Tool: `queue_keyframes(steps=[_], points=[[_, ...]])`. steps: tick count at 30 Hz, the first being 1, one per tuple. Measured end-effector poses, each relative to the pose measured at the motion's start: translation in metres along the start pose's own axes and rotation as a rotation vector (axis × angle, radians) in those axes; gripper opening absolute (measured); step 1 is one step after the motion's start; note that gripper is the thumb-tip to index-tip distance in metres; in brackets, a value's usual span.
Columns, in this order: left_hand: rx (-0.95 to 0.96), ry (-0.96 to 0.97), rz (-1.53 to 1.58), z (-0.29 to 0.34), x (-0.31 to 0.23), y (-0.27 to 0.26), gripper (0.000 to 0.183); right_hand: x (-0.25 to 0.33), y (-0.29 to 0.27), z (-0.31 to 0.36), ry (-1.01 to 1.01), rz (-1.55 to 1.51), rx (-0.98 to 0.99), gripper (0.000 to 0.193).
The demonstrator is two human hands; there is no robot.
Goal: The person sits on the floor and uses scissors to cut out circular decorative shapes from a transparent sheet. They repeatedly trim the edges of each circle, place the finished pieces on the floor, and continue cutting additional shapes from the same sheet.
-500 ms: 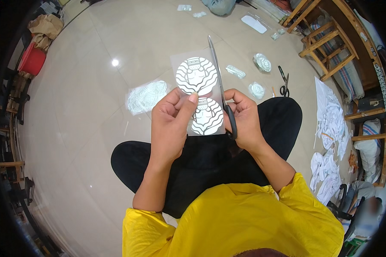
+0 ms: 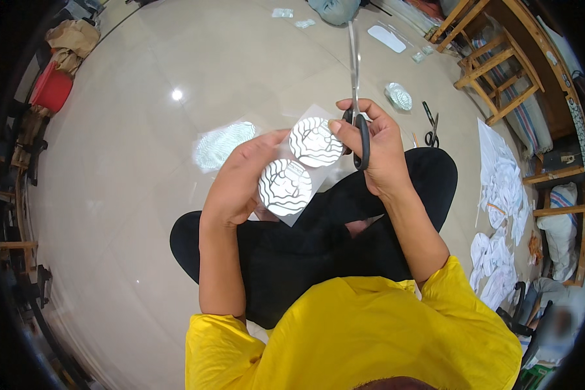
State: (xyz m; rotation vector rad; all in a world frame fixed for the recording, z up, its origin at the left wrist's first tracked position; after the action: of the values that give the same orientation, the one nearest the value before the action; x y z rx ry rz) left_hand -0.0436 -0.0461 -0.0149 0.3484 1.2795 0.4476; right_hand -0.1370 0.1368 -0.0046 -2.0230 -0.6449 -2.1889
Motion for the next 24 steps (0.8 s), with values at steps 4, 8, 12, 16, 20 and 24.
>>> queue_keyframes(steps=[4,8,12,16,20,24], points=[[0.219,0.203,0.746,-0.011,0.006,-0.004,0.057,-0.004,0.006,-0.001,-0.073,-0.16,-0.161,0.038],[0.104,0.295,0.086,-0.015,0.029,0.024,0.049,-0.008,0.01,-0.004,-0.169,-0.224,-0.245,0.04],[-0.043,0.375,0.258,-0.012,0.03,0.035,0.038,-0.004,0.017,0.0,-0.236,-0.076,-0.141,0.039],[-0.204,0.27,0.252,-0.015,0.027,0.017,0.032,-0.011,0.009,0.008,-0.145,0.032,-0.078,0.037],[-0.292,0.373,0.27,-0.008,0.009,0.016,0.035,-0.032,0.001,0.032,0.053,-0.013,0.041,0.037],[-0.313,0.395,0.268,-0.001,0.003,0.013,0.037,-0.047,-0.001,0.057,0.114,0.024,0.258,0.036]])
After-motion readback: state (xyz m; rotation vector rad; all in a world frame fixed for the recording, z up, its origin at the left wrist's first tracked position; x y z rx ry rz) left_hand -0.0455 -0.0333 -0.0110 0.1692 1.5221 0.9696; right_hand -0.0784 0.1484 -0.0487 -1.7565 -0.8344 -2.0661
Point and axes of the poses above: each hand's wrist, its own z-axis away from the middle knuckle, its own y-axis out of the palm, x = y × z, the point moved 4 cm from there along -z, towards the middle knuckle, and after that the axes turned 1 degree about -z, right-handed, at the moved point
